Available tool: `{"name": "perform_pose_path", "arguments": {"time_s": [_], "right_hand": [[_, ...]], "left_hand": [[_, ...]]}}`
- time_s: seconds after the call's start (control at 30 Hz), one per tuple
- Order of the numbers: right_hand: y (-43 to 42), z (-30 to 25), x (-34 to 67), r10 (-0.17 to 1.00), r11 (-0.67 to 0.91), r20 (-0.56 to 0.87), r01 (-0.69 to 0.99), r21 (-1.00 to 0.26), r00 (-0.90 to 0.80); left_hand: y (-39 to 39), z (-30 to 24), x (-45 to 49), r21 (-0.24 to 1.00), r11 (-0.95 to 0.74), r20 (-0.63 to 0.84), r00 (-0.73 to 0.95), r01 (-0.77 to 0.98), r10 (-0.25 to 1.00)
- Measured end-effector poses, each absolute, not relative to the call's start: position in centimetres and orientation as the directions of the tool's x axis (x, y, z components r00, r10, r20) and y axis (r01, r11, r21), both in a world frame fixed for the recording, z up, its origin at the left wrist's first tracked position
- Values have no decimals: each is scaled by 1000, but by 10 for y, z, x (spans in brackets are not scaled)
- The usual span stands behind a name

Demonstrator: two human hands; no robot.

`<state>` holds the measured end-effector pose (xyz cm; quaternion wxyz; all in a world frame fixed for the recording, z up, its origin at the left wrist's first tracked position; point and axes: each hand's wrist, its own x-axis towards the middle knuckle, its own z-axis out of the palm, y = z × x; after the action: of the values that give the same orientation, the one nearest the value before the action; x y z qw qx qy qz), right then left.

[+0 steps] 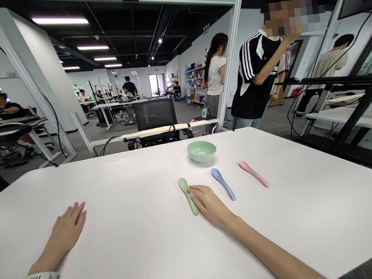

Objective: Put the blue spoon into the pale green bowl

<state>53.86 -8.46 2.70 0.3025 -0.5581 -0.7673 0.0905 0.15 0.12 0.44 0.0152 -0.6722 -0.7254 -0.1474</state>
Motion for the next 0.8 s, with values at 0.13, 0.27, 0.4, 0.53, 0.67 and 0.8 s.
{"name": "perform_pose_path", "arguments": {"time_s": [0.13, 0.27, 0.4, 0.53, 0.67, 0.8], "right_hand": [[-84, 26, 538, 912, 358, 362, 803, -476, -192], [-84, 27, 538, 916, 355, 350, 804, -477, -197], [-85, 28, 537, 912, 360, 363, 802, -477, -193], [-85, 28, 536, 907, 366, 374, 800, -475, -193], [-80, 36, 545, 893, 368, 416, 812, -453, -172], [-65, 53, 582, 878, 294, 474, 854, -429, -64]], "left_hand": [[1, 4, 1, 192, 46, 230, -91, 980, 969], [1, 5, 2, 190, 59, 203, -98, 980, 974], [1, 6, 3, 200, 56, 206, -98, 978, 974], [1, 5, 1, 200, 53, 219, -97, 978, 971], [3, 2, 0, 189, 42, 232, -86, 981, 969], [1, 3, 4, 162, 55, 221, -91, 985, 971]]}}
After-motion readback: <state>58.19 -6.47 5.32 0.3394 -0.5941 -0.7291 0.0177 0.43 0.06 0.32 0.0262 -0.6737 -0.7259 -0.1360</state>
